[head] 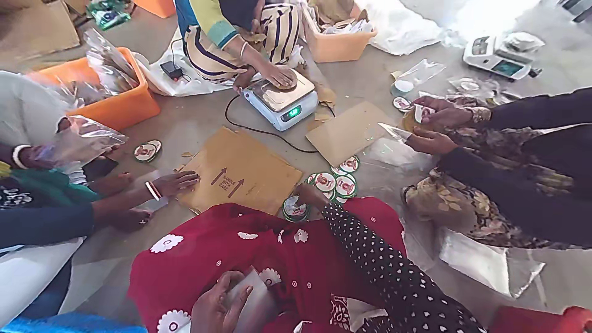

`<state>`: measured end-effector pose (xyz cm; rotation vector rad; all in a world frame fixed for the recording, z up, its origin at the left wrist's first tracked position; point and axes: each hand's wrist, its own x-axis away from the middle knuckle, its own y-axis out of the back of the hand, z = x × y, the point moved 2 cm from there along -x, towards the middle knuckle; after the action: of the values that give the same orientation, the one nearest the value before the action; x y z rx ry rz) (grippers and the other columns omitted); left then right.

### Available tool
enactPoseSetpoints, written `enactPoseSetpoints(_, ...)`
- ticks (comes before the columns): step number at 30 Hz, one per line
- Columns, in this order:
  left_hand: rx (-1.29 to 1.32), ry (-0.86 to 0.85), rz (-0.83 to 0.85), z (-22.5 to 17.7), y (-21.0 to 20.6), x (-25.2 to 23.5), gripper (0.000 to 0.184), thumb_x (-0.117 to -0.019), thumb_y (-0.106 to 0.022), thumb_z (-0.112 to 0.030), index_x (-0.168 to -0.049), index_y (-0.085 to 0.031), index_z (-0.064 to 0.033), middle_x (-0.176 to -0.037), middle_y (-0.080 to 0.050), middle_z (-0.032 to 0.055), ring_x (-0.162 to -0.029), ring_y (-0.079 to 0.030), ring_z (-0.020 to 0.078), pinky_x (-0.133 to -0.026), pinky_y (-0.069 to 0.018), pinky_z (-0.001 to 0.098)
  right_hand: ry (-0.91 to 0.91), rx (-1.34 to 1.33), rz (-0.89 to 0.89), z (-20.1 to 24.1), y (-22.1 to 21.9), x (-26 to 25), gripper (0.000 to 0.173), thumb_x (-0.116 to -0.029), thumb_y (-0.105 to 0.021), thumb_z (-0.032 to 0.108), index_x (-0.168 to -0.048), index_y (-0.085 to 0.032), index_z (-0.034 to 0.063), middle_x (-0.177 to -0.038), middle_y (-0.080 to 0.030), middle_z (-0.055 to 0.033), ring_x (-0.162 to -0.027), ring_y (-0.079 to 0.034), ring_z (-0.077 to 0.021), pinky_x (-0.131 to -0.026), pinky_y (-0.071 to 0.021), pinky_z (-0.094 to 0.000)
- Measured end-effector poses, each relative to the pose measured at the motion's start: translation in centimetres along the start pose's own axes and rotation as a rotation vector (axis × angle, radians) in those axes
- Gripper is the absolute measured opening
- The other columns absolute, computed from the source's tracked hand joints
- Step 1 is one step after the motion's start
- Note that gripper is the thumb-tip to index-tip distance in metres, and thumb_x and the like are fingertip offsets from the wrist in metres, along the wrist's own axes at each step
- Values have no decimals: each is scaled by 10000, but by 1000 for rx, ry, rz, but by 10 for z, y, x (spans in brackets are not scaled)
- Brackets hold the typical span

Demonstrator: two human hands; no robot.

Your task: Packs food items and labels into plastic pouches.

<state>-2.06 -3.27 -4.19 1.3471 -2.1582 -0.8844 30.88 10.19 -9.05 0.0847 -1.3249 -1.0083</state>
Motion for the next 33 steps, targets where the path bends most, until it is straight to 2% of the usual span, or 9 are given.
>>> enactPoseSetpoints(3, 11, 6, 17, -1, 2, -1, 440, -916, -629, -512, -1072, -715, -110, -850, -731, 1, -730, -694, 118, -643, -578, 407, 46, 12, -70, -12, -6, -8, 316, -957, -658, 54, -1265, -647, -14, -1328, -609, -246, -1263, -556, -399, -1065, -410, -580)
enactPoseSetpoints(7, 29, -60, 6, -3, 4, -6, 402, -898, -666, -463, -1050, -722, -95, -905, -732, 6, -812, -695, 97, -730, -590, 339, 147, 133, -71, -32, -22, -42, 350, -882, -762, 128, -1205, -698, 10, -1234, -654, -272, -1198, -592, -474, -964, -447, -712)
enactPoseSetpoints(13, 39, -65, -49, -8, -1, -10, 385, -834, -730, -399, -1029, -725, -67, -928, -734, 28, -845, -700, 102, -778, -595, 317, 226, 178, -63, -25, -19, -19, 352, -861, -766, 86, -1168, -682, -64, -1209, -643, -319, -1154, -605, -498, -954, -461, -684)
enactPoseSetpoints(15, 80, -27, -65, -7, -3, -11, 370, -801, -746, -384, -1001, -730, -74, -887, -731, 5, -815, -695, 84, -758, -590, 305, 118, 158, -46, -14, -7, 4, 389, -922, -731, 121, -1264, -645, -44, -1311, -617, -282, -1250, -568, -450, -1040, -422, -630)
enactPoseSetpoints(17, 126, 11, -68, -6, -3, -10, 327, -791, -765, -334, -978, -722, -70, -855, -718, 2, -782, -685, 92, -731, -588, 327, 141, 141, -186, -22, -7, 1, 371, -958, -698, 187, -1268, -657, -14, -1288, -641, -256, -1232, -596, -438, -1018, -455, -629)
enactPoseSetpoints(20, 213, 36, -88, -4, -3, -9, 183, -828, -773, -236, -909, -716, -81, -818, -708, -31, -729, -665, 31, -682, -577, 228, 353, -81, -486, -37, -13, -24, 300, -925, -726, 172, -1167, -706, -3, -1102, -704, -258, -1036, -673, -467, -882, -508, -690)
enactPoseSetpoints(24, 253, -48, -190, 2, -7, -9, 180, -938, -692, -214, -877, -725, -48, -764, -691, -12, -668, -616, -5, -636, -519, 163, 485, -474, -547, -21, -11, 8, 246, -959, -704, 119, -1178, -690, 8, -1148, -713, -171, -972, -719, -305, -890, -579, -532)
enactPoseSetpoints(29, 156, -110, -326, 0, -12, -4, 316, -1032, -549, -223, -873, -731, -19, -778, -698, 41, -737, -648, 47, -718, -537, 214, 723, -581, -560, 2, -34, 72, 216, -1007, -644, 173, -1170, -688, 37, -1070, -725, -85, -897, -701, -164, -821, -588, -395)
enactPoseSetpoints(33, 152, -162, -384, -1, -13, -2, 388, -1066, -482, -257, -888, -732, -20, -843, -713, 63, -852, -671, 86, -821, -551, 251, 965, -462, -246, 40, -73, 133, 522, -959, -673, 406, -1318, -655, 27, -1247, -712, -81, -1121, -682, -151, -968, -564, -383)
